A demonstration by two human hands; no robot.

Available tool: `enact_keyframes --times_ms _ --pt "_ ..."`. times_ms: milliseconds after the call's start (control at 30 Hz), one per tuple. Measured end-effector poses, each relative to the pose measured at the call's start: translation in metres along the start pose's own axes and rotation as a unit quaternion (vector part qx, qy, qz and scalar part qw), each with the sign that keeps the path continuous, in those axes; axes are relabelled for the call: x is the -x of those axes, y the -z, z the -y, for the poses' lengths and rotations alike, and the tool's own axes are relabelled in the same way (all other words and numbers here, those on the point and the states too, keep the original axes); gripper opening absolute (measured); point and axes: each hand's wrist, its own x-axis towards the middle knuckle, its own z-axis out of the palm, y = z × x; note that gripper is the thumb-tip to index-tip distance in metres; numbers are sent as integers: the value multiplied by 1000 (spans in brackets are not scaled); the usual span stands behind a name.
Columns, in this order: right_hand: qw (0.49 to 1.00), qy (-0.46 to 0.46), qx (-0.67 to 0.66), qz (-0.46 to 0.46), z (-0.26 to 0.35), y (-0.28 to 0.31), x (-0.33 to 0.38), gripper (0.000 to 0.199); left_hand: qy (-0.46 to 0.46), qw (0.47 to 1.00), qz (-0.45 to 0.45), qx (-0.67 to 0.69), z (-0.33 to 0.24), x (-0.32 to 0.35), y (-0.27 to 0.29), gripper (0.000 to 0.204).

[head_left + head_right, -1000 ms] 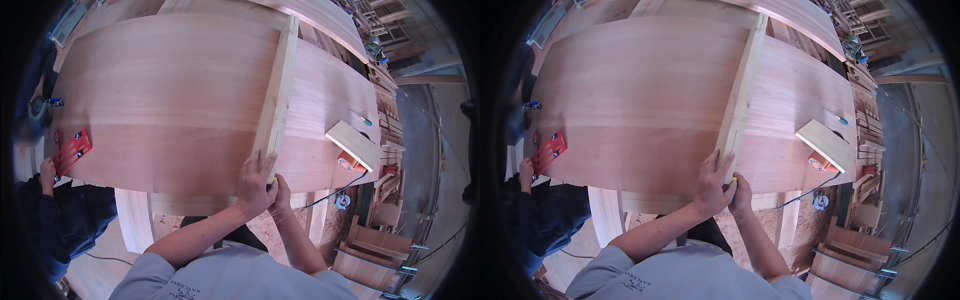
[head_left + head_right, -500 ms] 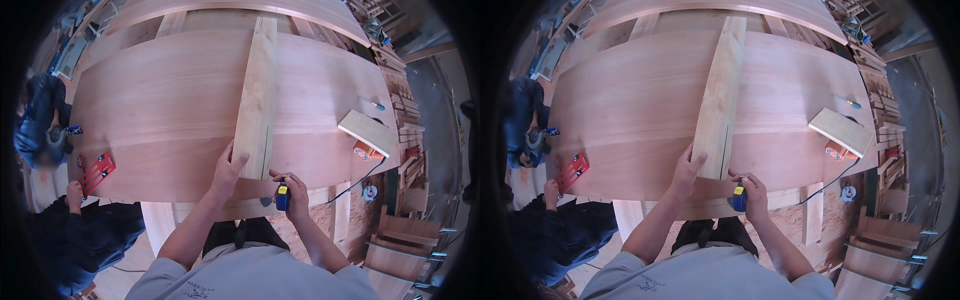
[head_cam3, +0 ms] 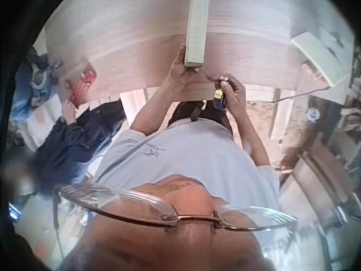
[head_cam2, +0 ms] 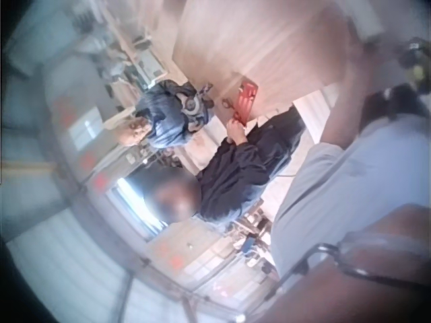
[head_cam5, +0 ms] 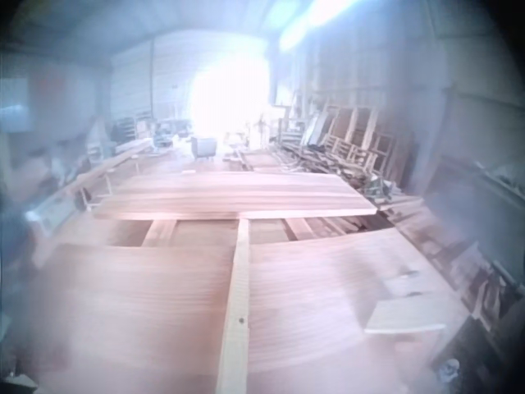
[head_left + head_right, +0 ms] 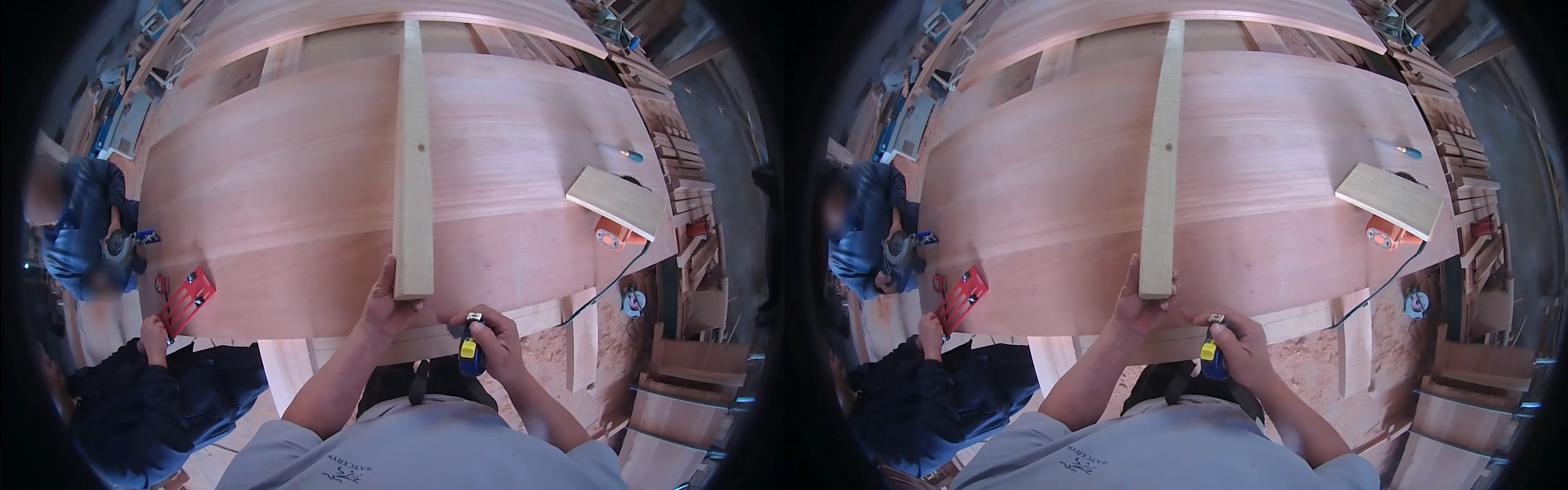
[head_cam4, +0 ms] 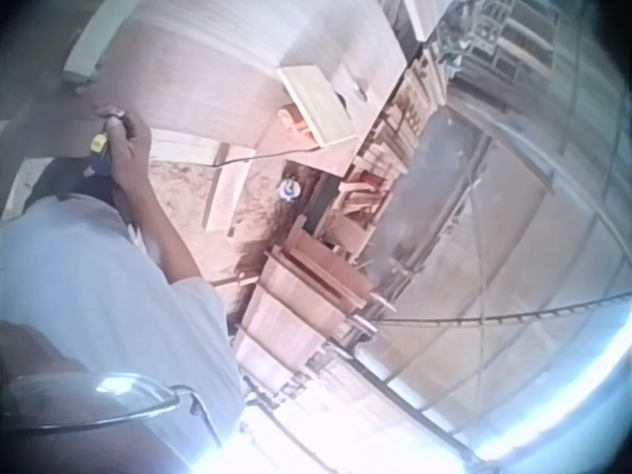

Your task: The person measures a small wooden plank with a tape measure and marks it with a pencil. They then pick up a handheld electric planer and briefly move it over the plank before setting it down.

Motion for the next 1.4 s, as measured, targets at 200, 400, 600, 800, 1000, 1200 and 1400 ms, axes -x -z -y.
enact_keyframes --times_ms 200,400,600,800,1000,1200,1400 --pt "998 -50 -22 -10 4 6 4 26 17 997 47 66 7 -4 -9 63" --pt "996 -14 82 -6 1 13 -3 36 1 998 45 35 17 -6 -22 59" --pt "973 -65 209 -73 21 3 -4 55 -43 962 -59 -262 40 -8 -57 52" --pt "962 -153 -27 -223 -36 23 33 52 -104 916 -120 -369 102 10 -74 60" --pt "924 -198 -184 -270 -48 71 65 40 56 906 -30 -419 117 15 -64 74" --pt "924 -216 -154 -277 -52 123 146 35 -6 461 87 -883 13 -29 -102 64" --pt "921 -196 -104 -320 -36 138 266 62 -137 190 323 -917 18 -120 -145 99"
